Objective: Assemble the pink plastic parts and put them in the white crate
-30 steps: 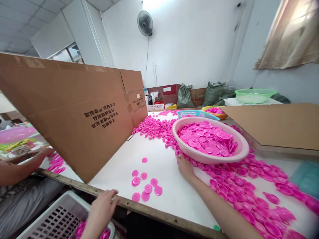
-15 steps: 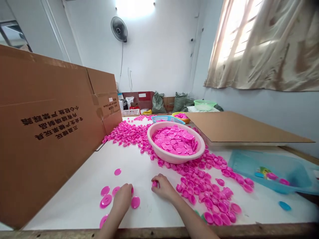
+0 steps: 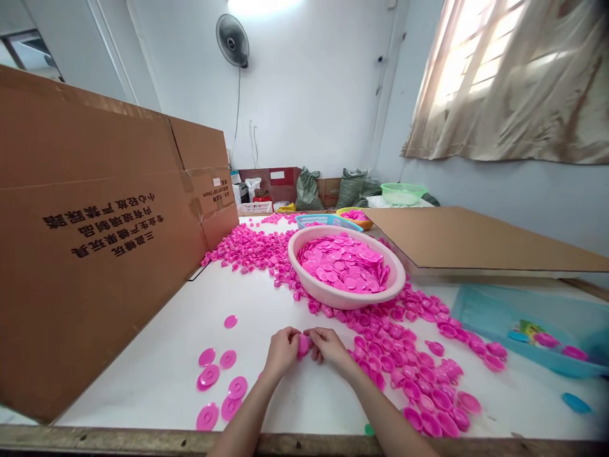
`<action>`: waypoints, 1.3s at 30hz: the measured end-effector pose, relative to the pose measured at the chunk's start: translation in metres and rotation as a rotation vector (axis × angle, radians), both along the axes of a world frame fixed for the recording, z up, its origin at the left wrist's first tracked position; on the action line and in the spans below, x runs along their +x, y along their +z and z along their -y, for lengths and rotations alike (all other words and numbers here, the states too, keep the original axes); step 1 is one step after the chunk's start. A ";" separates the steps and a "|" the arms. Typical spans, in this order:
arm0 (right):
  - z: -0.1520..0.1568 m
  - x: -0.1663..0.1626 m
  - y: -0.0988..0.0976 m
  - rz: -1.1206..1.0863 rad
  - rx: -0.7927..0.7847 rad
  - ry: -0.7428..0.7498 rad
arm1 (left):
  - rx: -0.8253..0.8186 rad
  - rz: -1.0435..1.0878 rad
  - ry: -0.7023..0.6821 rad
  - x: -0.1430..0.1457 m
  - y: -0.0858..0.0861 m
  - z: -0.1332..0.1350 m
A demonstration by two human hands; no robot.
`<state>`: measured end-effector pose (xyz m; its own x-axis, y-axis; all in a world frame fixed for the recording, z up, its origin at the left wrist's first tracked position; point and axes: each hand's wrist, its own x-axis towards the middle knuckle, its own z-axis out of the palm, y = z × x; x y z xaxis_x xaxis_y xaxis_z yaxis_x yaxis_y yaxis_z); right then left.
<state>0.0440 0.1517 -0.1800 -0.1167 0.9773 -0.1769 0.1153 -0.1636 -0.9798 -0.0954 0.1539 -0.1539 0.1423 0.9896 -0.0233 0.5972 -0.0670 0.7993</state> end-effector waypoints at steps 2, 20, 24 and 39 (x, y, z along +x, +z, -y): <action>0.000 0.000 0.003 0.004 -0.026 0.020 | -0.019 -0.012 -0.014 -0.003 -0.006 0.000; 0.004 -0.006 0.022 -0.057 -0.311 0.037 | 0.163 -0.509 0.114 0.031 -0.006 -0.021; 0.000 -0.002 0.022 -0.033 -0.386 0.087 | 0.088 -0.548 0.085 0.032 -0.013 -0.022; 0.004 -0.004 -0.002 0.046 -0.097 0.166 | 0.169 -0.598 0.028 0.025 0.011 -0.001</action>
<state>0.0398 0.1477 -0.1821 -0.2645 0.9235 -0.2779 0.1930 -0.2316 -0.9535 -0.0706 0.1547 -0.1431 0.1271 0.9897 0.0658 0.9418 -0.1412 0.3052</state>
